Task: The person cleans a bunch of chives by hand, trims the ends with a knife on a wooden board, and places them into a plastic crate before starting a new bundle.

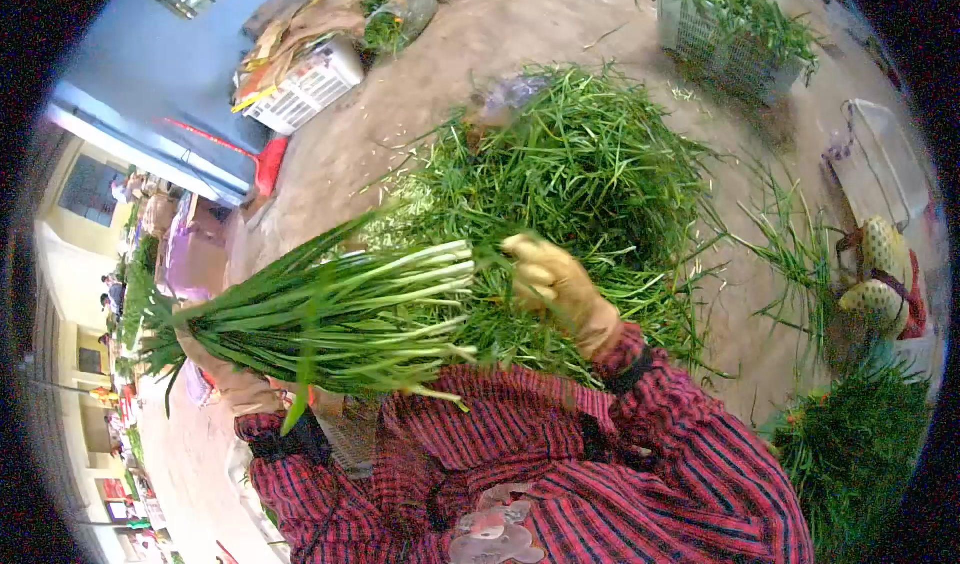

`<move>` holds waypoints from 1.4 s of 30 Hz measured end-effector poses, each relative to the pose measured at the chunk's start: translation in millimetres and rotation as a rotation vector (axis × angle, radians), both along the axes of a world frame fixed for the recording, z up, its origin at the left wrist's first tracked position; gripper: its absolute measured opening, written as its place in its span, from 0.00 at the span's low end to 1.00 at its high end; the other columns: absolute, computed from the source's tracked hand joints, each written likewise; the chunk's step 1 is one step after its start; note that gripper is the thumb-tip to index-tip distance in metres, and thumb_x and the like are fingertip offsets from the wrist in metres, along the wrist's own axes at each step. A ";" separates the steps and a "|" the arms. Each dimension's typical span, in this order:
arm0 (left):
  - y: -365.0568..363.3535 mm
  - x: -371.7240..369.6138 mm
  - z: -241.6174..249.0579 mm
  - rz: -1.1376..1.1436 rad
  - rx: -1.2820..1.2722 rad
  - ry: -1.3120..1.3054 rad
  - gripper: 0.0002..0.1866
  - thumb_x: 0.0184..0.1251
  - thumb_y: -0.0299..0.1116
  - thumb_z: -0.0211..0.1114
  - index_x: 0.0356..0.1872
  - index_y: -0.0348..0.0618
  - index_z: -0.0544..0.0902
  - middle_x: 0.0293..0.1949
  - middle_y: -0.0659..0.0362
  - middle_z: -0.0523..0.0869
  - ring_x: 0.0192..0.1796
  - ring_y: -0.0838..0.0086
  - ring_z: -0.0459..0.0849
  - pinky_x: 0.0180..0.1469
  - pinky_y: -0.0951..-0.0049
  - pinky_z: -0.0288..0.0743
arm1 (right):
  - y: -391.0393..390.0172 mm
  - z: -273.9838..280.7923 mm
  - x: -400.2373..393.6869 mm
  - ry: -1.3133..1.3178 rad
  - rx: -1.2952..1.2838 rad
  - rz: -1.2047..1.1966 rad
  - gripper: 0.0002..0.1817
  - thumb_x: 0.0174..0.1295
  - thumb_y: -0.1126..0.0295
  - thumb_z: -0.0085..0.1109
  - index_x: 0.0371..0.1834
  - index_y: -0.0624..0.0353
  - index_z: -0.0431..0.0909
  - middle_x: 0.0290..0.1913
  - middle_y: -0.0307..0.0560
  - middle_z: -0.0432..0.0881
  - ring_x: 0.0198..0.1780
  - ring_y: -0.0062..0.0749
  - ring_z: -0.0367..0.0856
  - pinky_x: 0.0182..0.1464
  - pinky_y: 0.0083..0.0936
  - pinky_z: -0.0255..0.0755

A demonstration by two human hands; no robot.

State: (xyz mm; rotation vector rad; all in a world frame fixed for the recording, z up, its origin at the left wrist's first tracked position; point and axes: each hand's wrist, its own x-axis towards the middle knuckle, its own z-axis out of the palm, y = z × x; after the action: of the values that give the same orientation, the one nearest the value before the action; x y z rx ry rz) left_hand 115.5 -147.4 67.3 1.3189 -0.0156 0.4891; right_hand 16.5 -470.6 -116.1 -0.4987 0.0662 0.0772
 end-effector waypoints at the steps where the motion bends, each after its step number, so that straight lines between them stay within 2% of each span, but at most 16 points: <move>1: -2.1 -1.3 0.1 0.004 -0.002 -0.003 0.17 0.74 0.48 0.50 0.35 0.46 0.74 0.32 0.60 0.80 0.35 0.72 0.80 0.42 0.71 0.78 | -22.4 -27.0 2.0 -0.264 0.137 0.096 0.21 0.71 0.63 0.52 0.64 0.59 0.69 0.29 0.27 0.71 0.25 0.11 0.67 0.25 0.14 0.63; 3: -5.5 0.0 1.3 0.265 0.048 -0.116 0.14 0.74 0.46 0.52 0.30 0.51 0.66 0.27 0.67 0.72 0.29 0.76 0.74 0.35 0.74 0.74 | -26.4 -12.5 9.9 -0.129 -0.152 0.039 0.22 0.69 0.62 0.55 0.63 0.59 0.70 0.41 0.36 0.75 0.36 0.20 0.74 0.34 0.20 0.69; 4: 1.4 5.4 -9.0 0.350 0.766 -0.508 0.14 0.74 0.44 0.52 0.29 0.54 0.62 0.25 0.70 0.65 0.26 0.80 0.68 0.31 0.75 0.71 | -27.6 -2.1 12.3 0.015 -0.439 -0.018 0.23 0.67 0.61 0.57 0.62 0.60 0.71 0.54 0.44 0.79 0.47 0.29 0.81 0.43 0.25 0.76; 10: -3.4 13.0 -1.3 -0.036 0.012 -0.106 0.13 0.76 0.43 0.51 0.30 0.52 0.66 0.27 0.70 0.68 0.30 0.81 0.71 0.35 0.75 0.73 | 25.9 94.7 72.4 -0.780 -1.761 -0.608 0.26 0.57 0.76 0.61 0.62 0.54 0.75 0.64 0.51 0.72 0.65 0.42 0.70 0.67 0.34 0.63; 15: 32.2 22.5 -11.7 -0.165 -0.033 -0.028 0.18 0.75 0.51 0.51 0.47 0.46 0.74 0.31 0.65 0.76 0.38 0.75 0.79 0.45 0.72 0.79 | 41.7 64.6 84.3 -0.696 -1.298 -0.434 0.13 0.64 0.68 0.60 0.52 0.55 0.78 0.45 0.51 0.84 0.47 0.45 0.83 0.51 0.34 0.76; 17: 26.7 19.0 -9.6 0.021 0.125 -0.086 0.22 0.75 0.54 0.51 0.51 0.45 0.73 0.32 0.63 0.78 0.38 0.73 0.81 0.45 0.70 0.80 | 37.4 60.1 70.1 -0.316 -0.586 -0.148 0.11 0.70 0.66 0.55 0.48 0.60 0.77 0.37 0.47 0.85 0.38 0.34 0.85 0.43 0.27 0.78; 19: 53.1 27.8 -17.2 -0.215 0.011 0.027 0.21 0.76 0.53 0.49 0.50 0.44 0.74 0.35 0.60 0.81 0.38 0.71 0.82 0.45 0.69 0.81 | 9.1 36.8 67.4 -0.146 -0.753 -0.290 0.16 0.76 0.60 0.45 0.44 0.61 0.76 0.27 0.35 0.77 0.28 0.20 0.77 0.30 0.19 0.74; 23: 29.6 15.6 -14.3 -0.117 -0.033 0.025 0.21 0.76 0.52 0.48 0.48 0.44 0.74 0.37 0.59 0.82 0.38 0.71 0.82 0.45 0.68 0.81 | -1.4 -6.7 53.8 0.071 -0.806 0.048 0.12 0.74 0.63 0.48 0.43 0.60 0.77 0.24 0.34 0.74 0.24 0.19 0.71 0.25 0.19 0.66; 24: 26.9 14.4 -15.3 -0.094 -0.046 0.025 0.21 0.76 0.52 0.48 0.47 0.43 0.74 0.37 0.58 0.82 0.38 0.70 0.82 0.45 0.68 0.81 | 19.0 -24.6 54.2 -0.129 -1.034 -0.158 0.13 0.74 0.62 0.48 0.45 0.61 0.77 0.23 0.34 0.73 0.24 0.19 0.70 0.26 0.19 0.66; 28: 31.9 13.0 -10.8 -0.064 0.027 -0.031 0.20 0.77 0.50 0.47 0.46 0.43 0.75 0.38 0.58 0.82 0.39 0.70 0.83 0.45 0.69 0.81 | 17.0 -82.6 49.1 -0.042 -1.655 0.001 0.17 0.68 0.64 0.51 0.56 0.58 0.74 0.42 0.64 0.82 0.45 0.63 0.80 0.43 0.47 0.73; 31: 27.7 3.4 -0.6 -0.060 -0.020 0.050 0.19 0.77 0.49 0.47 0.47 0.43 0.75 0.38 0.57 0.82 0.40 0.69 0.83 0.46 0.68 0.81 | 10.8 -53.0 44.8 0.103 -1.269 0.350 0.22 0.69 0.58 0.52 0.61 0.57 0.73 0.46 0.55 0.85 0.46 0.38 0.85 0.47 0.31 0.78; 33: 22.6 5.4 -6.8 0.020 0.205 -0.048 0.19 0.78 0.49 0.44 0.46 0.43 0.74 0.39 0.59 0.81 0.38 0.73 0.81 0.43 0.71 0.80 | 34.7 -31.3 50.9 -0.298 -0.739 0.319 0.24 0.71 0.55 0.52 0.62 0.59 0.73 0.54 0.49 0.82 0.53 0.25 0.80 0.53 0.24 0.76; 35: 22.9 17.3 -13.2 0.007 0.199 -0.048 0.19 0.78 0.48 0.45 0.45 0.42 0.75 0.38 0.59 0.82 0.38 0.72 0.81 0.44 0.70 0.80 | 52.4 3.1 67.9 -0.451 -0.722 0.296 0.24 0.73 0.56 0.50 0.64 0.60 0.71 0.60 0.48 0.77 0.58 0.28 0.76 0.59 0.25 0.72; 37: 26.0 30.0 -15.3 -0.007 0.195 -0.035 0.19 0.77 0.46 0.46 0.42 0.41 0.76 0.36 0.58 0.82 0.38 0.71 0.82 0.45 0.68 0.80 | 51.9 24.8 80.4 -1.068 -1.272 -0.032 0.20 0.72 0.62 0.50 0.61 0.61 0.73 0.55 0.45 0.79 0.54 0.33 0.77 0.57 0.33 0.72; 40: 38.9 41.3 -7.8 -0.181 -0.015 -0.006 0.16 0.76 0.43 0.48 0.39 0.42 0.78 0.36 0.59 0.83 0.37 0.71 0.83 0.44 0.67 0.80 | 48.6 21.0 63.6 -1.160 -1.584 -0.452 0.17 0.71 0.63 0.50 0.56 0.61 0.76 0.48 0.44 0.79 0.48 0.33 0.77 0.49 0.30 0.72; 42: 52.1 45.2 -11.7 -0.175 0.010 -0.056 0.15 0.75 0.42 0.48 0.37 0.43 0.78 0.35 0.58 0.84 0.36 0.71 0.83 0.41 0.68 0.81 | 53.8 10.6 62.3 -0.552 -0.711 0.042 0.12 0.72 0.64 0.47 0.50 0.56 0.78 0.34 0.37 0.77 0.36 0.26 0.77 0.36 0.24 0.71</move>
State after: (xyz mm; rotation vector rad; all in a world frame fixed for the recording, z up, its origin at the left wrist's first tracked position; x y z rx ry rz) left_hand 160.6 -95.3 55.5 1.3001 -0.1785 0.3767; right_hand 78.8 -416.9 -105.5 -1.2156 -0.4740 -0.0498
